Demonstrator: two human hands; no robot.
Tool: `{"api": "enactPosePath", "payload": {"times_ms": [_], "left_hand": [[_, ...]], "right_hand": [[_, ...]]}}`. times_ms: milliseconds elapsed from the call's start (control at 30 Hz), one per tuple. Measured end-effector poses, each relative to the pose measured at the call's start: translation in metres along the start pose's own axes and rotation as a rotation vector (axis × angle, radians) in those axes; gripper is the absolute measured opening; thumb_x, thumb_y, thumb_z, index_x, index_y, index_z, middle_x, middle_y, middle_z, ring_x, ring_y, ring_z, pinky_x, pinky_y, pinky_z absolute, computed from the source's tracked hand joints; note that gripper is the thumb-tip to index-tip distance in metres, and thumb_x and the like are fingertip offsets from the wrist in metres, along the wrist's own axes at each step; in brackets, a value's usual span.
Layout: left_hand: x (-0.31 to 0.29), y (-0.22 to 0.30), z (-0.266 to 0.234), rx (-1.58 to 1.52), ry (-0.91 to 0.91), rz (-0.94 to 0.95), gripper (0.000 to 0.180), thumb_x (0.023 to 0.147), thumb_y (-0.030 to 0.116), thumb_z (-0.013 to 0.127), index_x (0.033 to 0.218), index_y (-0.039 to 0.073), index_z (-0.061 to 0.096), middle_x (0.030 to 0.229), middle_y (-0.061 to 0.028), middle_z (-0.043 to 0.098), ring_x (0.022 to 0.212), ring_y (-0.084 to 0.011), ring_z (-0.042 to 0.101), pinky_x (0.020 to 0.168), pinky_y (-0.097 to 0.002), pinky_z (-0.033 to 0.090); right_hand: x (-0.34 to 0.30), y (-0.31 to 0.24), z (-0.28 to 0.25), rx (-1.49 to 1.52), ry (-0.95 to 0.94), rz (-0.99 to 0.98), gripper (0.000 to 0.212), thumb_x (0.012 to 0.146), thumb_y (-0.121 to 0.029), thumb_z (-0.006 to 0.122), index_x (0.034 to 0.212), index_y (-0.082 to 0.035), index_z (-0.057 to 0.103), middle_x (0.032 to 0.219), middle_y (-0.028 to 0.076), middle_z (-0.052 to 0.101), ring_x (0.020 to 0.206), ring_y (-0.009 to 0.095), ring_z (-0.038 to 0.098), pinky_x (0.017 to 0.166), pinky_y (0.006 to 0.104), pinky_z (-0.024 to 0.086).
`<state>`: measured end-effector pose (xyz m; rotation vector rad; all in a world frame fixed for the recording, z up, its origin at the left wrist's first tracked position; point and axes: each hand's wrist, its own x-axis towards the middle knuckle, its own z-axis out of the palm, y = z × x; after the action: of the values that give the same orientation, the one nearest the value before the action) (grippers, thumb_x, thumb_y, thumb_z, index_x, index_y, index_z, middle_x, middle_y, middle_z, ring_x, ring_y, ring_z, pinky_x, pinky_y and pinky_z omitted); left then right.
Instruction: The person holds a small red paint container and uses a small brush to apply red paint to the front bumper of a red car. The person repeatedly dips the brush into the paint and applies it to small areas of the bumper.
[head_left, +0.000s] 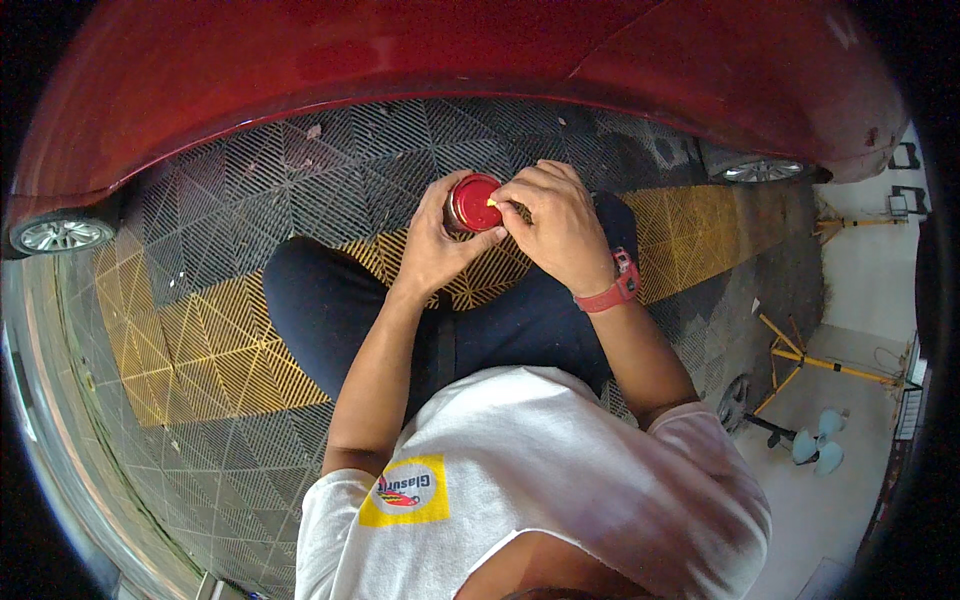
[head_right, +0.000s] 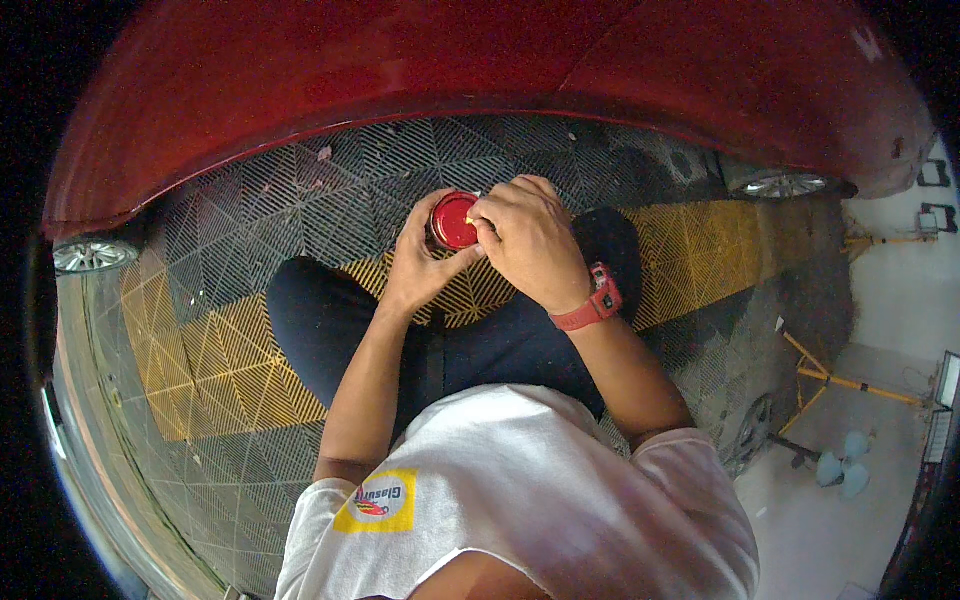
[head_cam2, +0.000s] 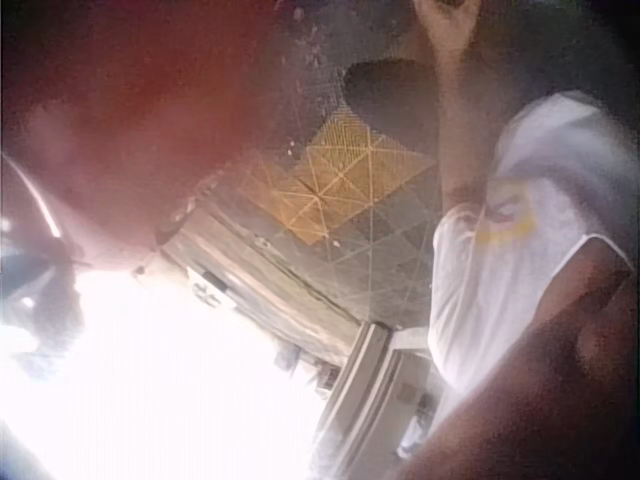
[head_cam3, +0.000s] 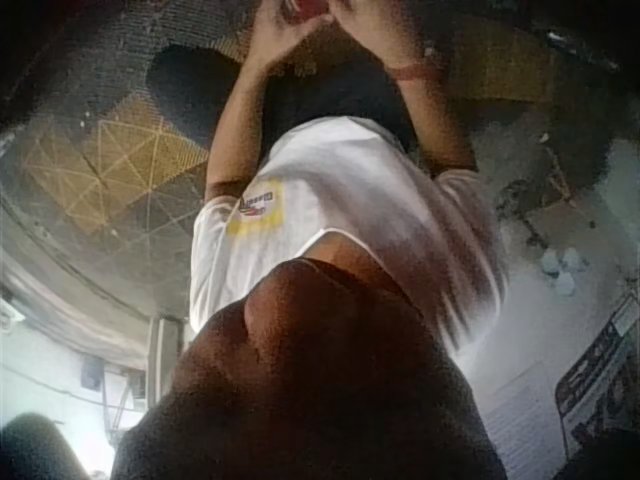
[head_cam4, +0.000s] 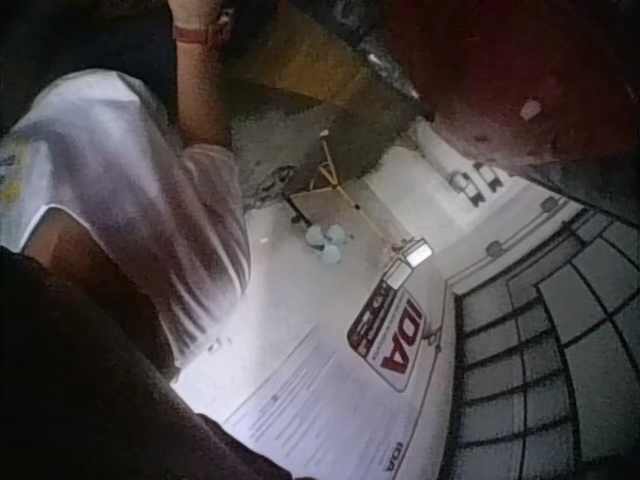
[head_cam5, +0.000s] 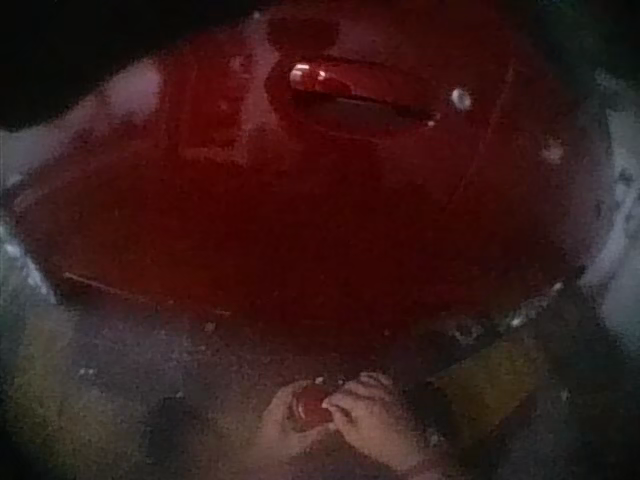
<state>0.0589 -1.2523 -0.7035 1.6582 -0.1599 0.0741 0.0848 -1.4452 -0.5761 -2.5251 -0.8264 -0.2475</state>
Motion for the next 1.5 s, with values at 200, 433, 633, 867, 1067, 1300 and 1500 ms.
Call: {"api": "enactPosePath", "payload": {"times_ms": [200, 433, 633, 867, 1067, 1300, 1500], "left_hand": [[-0.001, -0.002, -0.002, 0.032, -0.018, 0.022, 0.095, 0.084, 0.023, 0.108, 0.163, 0.001, 0.061, 0.154, -0.0175, 0.072, 0.143, -0.0308, 0.072, 0.121, -0.0447, 0.061], [-0.005, 0.004, -0.003, -0.059, 0.010, -0.047, 0.096, 0.082, 0.028, 0.110, 0.161, -0.001, 0.062, 0.154, -0.0206, 0.071, 0.141, -0.0354, 0.074, 0.118, -0.0461, 0.063], [-0.004, 0.008, -0.004, 0.036, 0.007, -0.019, 0.095, 0.083, 0.030, 0.109, 0.160, 0.000, 0.062, 0.153, -0.0199, 0.072, 0.143, -0.0357, 0.072, 0.120, -0.0484, 0.061], [-0.003, 0.004, -0.002, 0.026, 0.001, -0.008, 0.095, 0.085, 0.029, 0.108, 0.163, 0.000, 0.061, 0.152, -0.0182, 0.073, 0.144, -0.0318, 0.071, 0.127, -0.0451, 0.054], [-0.005, 0.013, -0.004, 0.018, 0.000, -0.052, 0.094, 0.086, 0.029, 0.108, 0.162, 0.000, 0.061, 0.152, -0.0190, 0.074, 0.143, -0.0321, 0.072, 0.125, -0.0455, 0.056], [-0.004, 0.012, -0.002, 0.011, -0.003, -0.035, 0.092, 0.087, 0.028, 0.107, 0.162, 0.000, 0.061, 0.151, -0.0187, 0.074, 0.142, -0.0315, 0.073, 0.124, -0.0447, 0.058], [-0.003, 0.009, -0.002, -0.014, -0.007, -0.043, 0.093, 0.087, 0.027, 0.108, 0.162, 0.000, 0.060, 0.151, -0.0186, 0.074, 0.142, -0.0315, 0.073, 0.123, -0.0450, 0.059]], "right_hand": [[0.002, -0.004, 0.000, -0.022, -0.003, -0.029, 0.007, 0.100, -0.012, 0.082, 0.102, -0.006, 0.083, 0.102, 0.011, 0.079, 0.102, 0.036, 0.075, 0.109, 0.0546, 0.055], [0.013, 0.019, -0.013, 0.244, 0.351, 0.214, 0.010, 0.102, -0.005, 0.087, 0.111, -0.002, 0.088, 0.114, 0.012, 0.090, 0.108, 0.025, 0.085, 0.100, 0.0400, 0.065], [0.043, 0.118, -0.011, 0.198, 0.683, 0.432, 0.012, 0.105, -0.008, 0.089, 0.114, 0.000, 0.088, 0.111, 0.010, 0.091, 0.105, 0.016, 0.084, 0.099, 0.0344, 0.066], [0.078, 0.162, -0.019, -0.081, 0.827, 0.283, 0.012, 0.093, -0.015, 0.093, 0.102, -0.008, 0.089, 0.114, 0.016, 0.090, 0.111, 0.039, 0.085, 0.100, 0.0501, 0.066], [0.084, 0.155, -0.023, -0.162, 0.770, 0.248, 0.011, 0.094, -0.016, 0.091, 0.101, -0.008, 0.088, 0.106, 0.016, 0.087, 0.102, 0.042, 0.082, 0.094, 0.0540, 0.064], [0.084, 0.160, -0.026, -0.241, 0.749, 0.221, 0.011, 0.094, -0.018, 0.090, 0.101, -0.009, 0.089, 0.105, 0.016, 0.086, 0.101, 0.042, 0.080, 0.093, 0.0547, 0.062], [0.087, 0.157, -0.026, -0.253, 0.727, 0.272, 0.012, 0.093, -0.019, 0.091, 0.101, -0.010, 0.089, 0.105, 0.014, 0.087, 0.106, 0.041, 0.080, 0.099, 0.0547, 0.062]]}}
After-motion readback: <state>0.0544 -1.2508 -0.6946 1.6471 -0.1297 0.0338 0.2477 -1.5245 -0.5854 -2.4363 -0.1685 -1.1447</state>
